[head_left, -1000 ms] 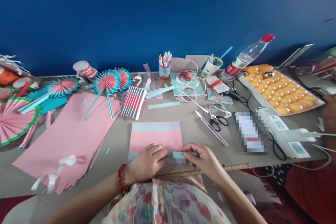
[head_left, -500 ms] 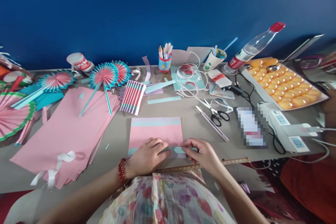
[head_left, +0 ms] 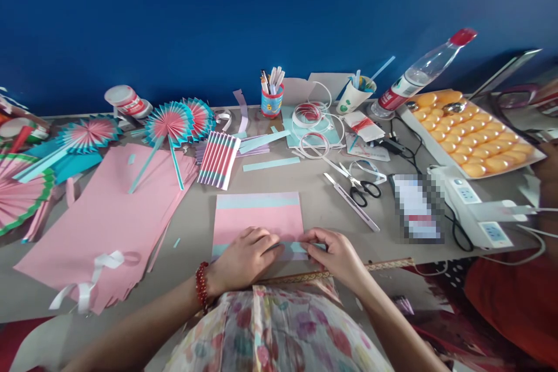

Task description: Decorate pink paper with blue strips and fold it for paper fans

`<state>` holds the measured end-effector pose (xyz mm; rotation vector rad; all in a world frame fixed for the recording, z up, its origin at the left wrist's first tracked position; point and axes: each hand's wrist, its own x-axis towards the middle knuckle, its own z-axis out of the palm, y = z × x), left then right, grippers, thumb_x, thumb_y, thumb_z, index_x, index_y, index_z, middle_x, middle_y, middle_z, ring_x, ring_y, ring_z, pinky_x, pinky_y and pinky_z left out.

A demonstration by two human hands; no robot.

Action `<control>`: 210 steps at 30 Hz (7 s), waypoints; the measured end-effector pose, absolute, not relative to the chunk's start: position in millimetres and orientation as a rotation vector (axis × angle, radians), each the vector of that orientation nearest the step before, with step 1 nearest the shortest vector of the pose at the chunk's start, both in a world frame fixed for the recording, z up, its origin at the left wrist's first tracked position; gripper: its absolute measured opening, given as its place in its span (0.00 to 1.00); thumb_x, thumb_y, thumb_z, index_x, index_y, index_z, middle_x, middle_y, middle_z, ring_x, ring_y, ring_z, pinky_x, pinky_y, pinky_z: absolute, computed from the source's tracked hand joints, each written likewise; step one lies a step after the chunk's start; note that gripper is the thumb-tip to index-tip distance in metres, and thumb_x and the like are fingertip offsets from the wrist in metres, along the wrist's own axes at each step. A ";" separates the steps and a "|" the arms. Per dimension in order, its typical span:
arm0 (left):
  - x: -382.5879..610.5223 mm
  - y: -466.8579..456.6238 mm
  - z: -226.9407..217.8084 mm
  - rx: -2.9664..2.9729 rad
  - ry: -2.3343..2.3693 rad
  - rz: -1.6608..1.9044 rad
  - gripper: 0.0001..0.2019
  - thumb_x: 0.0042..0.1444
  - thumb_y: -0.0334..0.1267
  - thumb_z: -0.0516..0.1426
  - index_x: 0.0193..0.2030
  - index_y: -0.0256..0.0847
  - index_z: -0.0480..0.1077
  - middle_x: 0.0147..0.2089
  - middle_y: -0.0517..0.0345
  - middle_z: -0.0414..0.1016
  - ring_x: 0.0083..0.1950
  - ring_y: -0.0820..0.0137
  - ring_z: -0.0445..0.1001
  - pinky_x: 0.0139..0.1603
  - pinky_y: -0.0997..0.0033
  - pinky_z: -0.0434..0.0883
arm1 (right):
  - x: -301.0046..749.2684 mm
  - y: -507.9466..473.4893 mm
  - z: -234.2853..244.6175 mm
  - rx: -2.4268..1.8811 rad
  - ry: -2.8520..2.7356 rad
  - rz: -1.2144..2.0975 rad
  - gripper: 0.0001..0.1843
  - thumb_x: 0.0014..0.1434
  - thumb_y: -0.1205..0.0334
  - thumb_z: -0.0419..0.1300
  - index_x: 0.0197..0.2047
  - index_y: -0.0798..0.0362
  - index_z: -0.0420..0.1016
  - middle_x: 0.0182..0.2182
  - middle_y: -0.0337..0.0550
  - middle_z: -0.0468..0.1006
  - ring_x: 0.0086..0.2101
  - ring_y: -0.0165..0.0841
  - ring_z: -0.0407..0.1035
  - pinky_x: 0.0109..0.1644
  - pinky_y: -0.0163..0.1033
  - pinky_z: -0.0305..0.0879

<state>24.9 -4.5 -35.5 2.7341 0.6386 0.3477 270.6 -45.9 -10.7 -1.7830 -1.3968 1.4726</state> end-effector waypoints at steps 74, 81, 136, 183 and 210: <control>26.2 -4.5 -32.8 2.836 0.616 0.330 0.15 0.68 0.35 0.50 0.60 0.46 0.65 0.55 0.52 0.69 0.52 0.62 0.66 0.54 0.59 0.64 | 274.8 -51.3 -11.9 -1.919 -1.914 0.933 0.06 0.58 0.62 0.54 0.35 0.49 0.72 0.32 0.38 0.78 0.33 0.33 0.71 0.36 0.35 0.60; 26.0 -5.4 -35.2 2.849 0.618 0.320 0.16 0.68 0.36 0.50 0.61 0.47 0.65 0.57 0.52 0.69 0.53 0.62 0.66 0.54 0.59 0.65 | 273.9 -53.2 -10.7 -1.923 -1.936 0.878 0.05 0.59 0.63 0.54 0.35 0.49 0.71 0.32 0.38 0.77 0.31 0.33 0.70 0.34 0.34 0.59; 50.4 7.5 -34.0 2.499 0.316 0.376 0.21 0.66 0.35 0.50 0.64 0.35 0.56 0.60 0.44 0.70 0.62 0.62 0.67 0.64 0.58 0.65 | 269.3 -95.1 -34.0 -1.400 -2.087 0.420 0.20 0.64 0.71 0.51 0.57 0.50 0.71 0.49 0.50 0.79 0.49 0.37 0.73 0.51 0.45 0.72; 51.0 9.2 -30.8 2.605 0.328 0.459 0.17 0.63 0.31 0.51 0.59 0.44 0.66 0.53 0.48 0.70 0.54 0.61 0.67 0.57 0.57 0.68 | 269.1 -93.6 -43.2 -1.466 -1.933 0.284 0.18 0.64 0.70 0.54 0.53 0.49 0.76 0.41 0.47 0.80 0.40 0.35 0.74 0.45 0.43 0.72; 54.8 9.6 -25.0 2.517 0.385 0.297 0.14 0.65 0.41 0.52 0.54 0.37 0.68 0.50 0.48 0.70 0.53 0.61 0.65 0.59 0.59 0.65 | 269.5 -98.2 -42.8 -1.492 -1.946 0.333 0.21 0.63 0.71 0.54 0.58 0.49 0.73 0.46 0.48 0.77 0.43 0.36 0.71 0.48 0.43 0.71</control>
